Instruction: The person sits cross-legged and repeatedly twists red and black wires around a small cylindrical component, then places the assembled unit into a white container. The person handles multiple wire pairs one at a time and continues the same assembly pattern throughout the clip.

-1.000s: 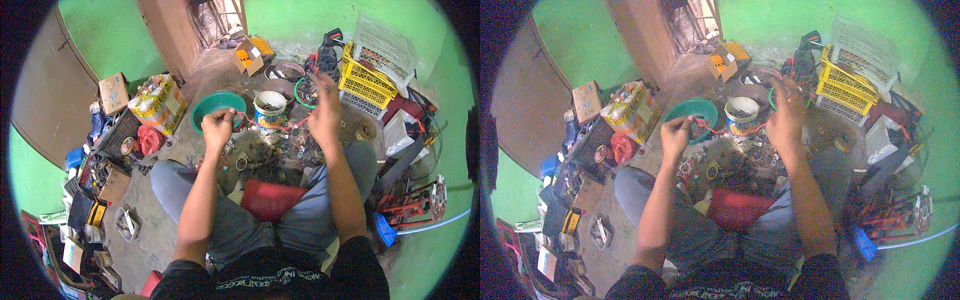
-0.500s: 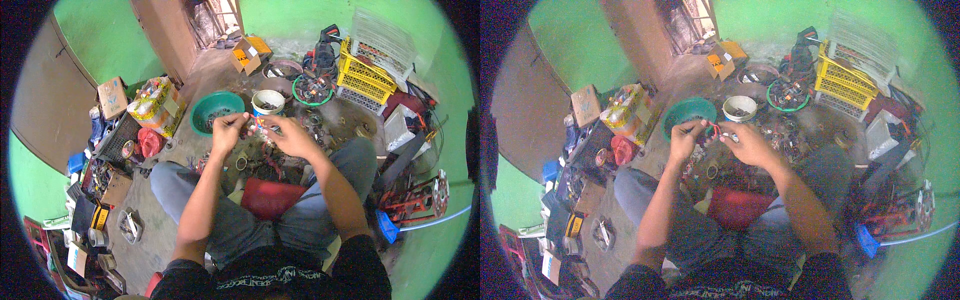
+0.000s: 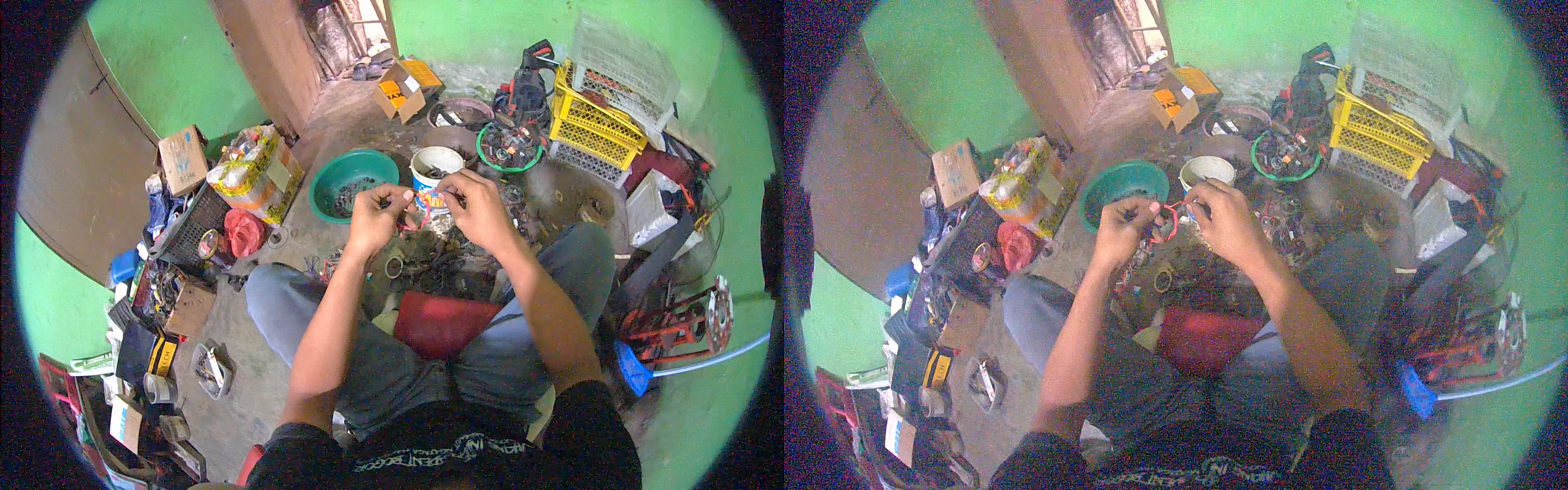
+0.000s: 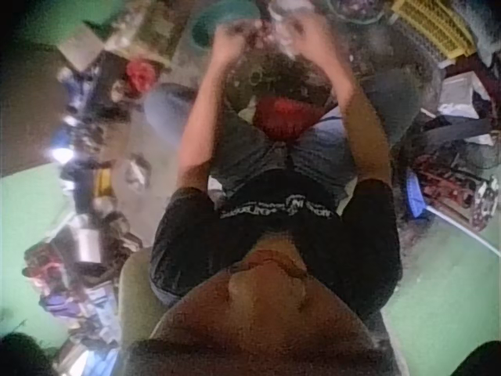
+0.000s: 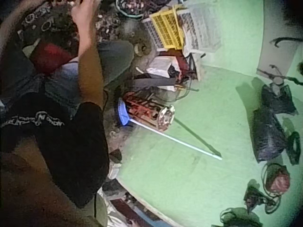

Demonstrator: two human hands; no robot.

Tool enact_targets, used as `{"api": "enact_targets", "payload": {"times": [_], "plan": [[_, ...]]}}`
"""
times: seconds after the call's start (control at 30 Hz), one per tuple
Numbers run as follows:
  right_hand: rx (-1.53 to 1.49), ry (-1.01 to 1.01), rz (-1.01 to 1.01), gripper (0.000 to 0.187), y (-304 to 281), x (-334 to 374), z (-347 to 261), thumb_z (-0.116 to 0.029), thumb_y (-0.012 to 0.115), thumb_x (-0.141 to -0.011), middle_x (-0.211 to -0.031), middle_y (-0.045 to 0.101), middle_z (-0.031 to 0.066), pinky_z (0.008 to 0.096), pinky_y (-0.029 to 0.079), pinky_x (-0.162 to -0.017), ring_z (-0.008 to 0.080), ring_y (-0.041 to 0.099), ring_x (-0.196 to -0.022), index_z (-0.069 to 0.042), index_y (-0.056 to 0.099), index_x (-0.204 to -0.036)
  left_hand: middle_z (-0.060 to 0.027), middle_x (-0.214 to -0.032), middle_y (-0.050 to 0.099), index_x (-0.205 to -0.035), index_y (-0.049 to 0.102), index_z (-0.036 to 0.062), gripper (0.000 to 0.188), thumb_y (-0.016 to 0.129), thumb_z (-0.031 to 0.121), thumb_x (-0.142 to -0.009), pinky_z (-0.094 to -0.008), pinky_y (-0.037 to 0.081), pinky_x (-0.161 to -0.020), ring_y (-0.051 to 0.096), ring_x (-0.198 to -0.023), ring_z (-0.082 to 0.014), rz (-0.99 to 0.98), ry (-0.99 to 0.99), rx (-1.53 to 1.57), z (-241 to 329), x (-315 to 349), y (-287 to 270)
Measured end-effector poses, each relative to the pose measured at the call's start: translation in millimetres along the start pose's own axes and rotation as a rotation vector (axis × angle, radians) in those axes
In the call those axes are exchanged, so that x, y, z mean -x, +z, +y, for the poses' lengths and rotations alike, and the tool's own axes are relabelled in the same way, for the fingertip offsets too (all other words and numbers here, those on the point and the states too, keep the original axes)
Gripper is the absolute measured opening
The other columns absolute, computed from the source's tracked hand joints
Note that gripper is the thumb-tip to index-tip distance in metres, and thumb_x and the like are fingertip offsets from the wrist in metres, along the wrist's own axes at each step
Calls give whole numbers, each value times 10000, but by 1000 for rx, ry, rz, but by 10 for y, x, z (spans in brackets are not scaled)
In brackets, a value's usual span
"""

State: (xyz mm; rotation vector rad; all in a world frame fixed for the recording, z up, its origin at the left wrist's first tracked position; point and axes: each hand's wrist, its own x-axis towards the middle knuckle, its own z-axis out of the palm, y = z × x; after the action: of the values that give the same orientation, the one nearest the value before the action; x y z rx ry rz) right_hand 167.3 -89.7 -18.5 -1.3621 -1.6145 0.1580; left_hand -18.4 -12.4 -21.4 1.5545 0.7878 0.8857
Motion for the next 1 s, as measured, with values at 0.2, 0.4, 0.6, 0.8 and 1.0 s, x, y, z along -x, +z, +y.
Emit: {"api": "enact_targets", "payload": {"times": [0.2, 0.4, 0.6, 0.8, 1.0], "plan": [[-24, 83, 3, 116, 259, 45, 80, -59, 688, -832, -924, 700, 175, 422, 537, -751, 339, 692, -851, -3, 696, -933, -54, -724, 663, -887, 648, -25, 168, 639, 123, -965, -238, 432, -453, 581, -511, -102, 123, 63, 68, -144, -3, 104], [-648, 492, -212, 140, 421, 38, 180, -86, 661, -909, -911, 719, 142, 330, 581, -721, 226, 712, -835, 40, 711, -944, -36, -704, 651, -880, 667, -20, 172, 664, 137, -950, -233, 430, -453, 549, -532, -67, 268, 148, 71, -266, -29, 146], [-1102, 653, -204, 209, 333, 54, 77, -95, 652, -931, -989, 688, 144, 345, 617, -799, 216, 696, -869, 67, 660, -1062, -77, -741, 700, -888, 735, -38, 163, 713, 123, -896, -275, 496, -577, 607, -615, -97, 445, 277, -149, -276, -20, 189], [-1091, 718, -163, 211, 340, 113, 94, -102, 671, -924, -994, 677, 123, 371, 618, -809, 221, 689, -911, 59, 654, -1060, -125, -850, 743, -935, 739, -46, 203, 738, 150, -879, -299, 529, -713, 675, -756, -150, 447, 304, -192, -315, 19, 254], [-1191, 864, -148, 222, 354, 157, 128, -104, 683, -920, -1013, 692, 81, 386, 578, -863, 207, 683, -927, -8, 668, -1120, -152, -777, 716, -891, 743, -27, 113, 735, 77, -848, -301, 505, -630, 657, -657, -166, 508, 480, -263, -332, 47, 318]]}}
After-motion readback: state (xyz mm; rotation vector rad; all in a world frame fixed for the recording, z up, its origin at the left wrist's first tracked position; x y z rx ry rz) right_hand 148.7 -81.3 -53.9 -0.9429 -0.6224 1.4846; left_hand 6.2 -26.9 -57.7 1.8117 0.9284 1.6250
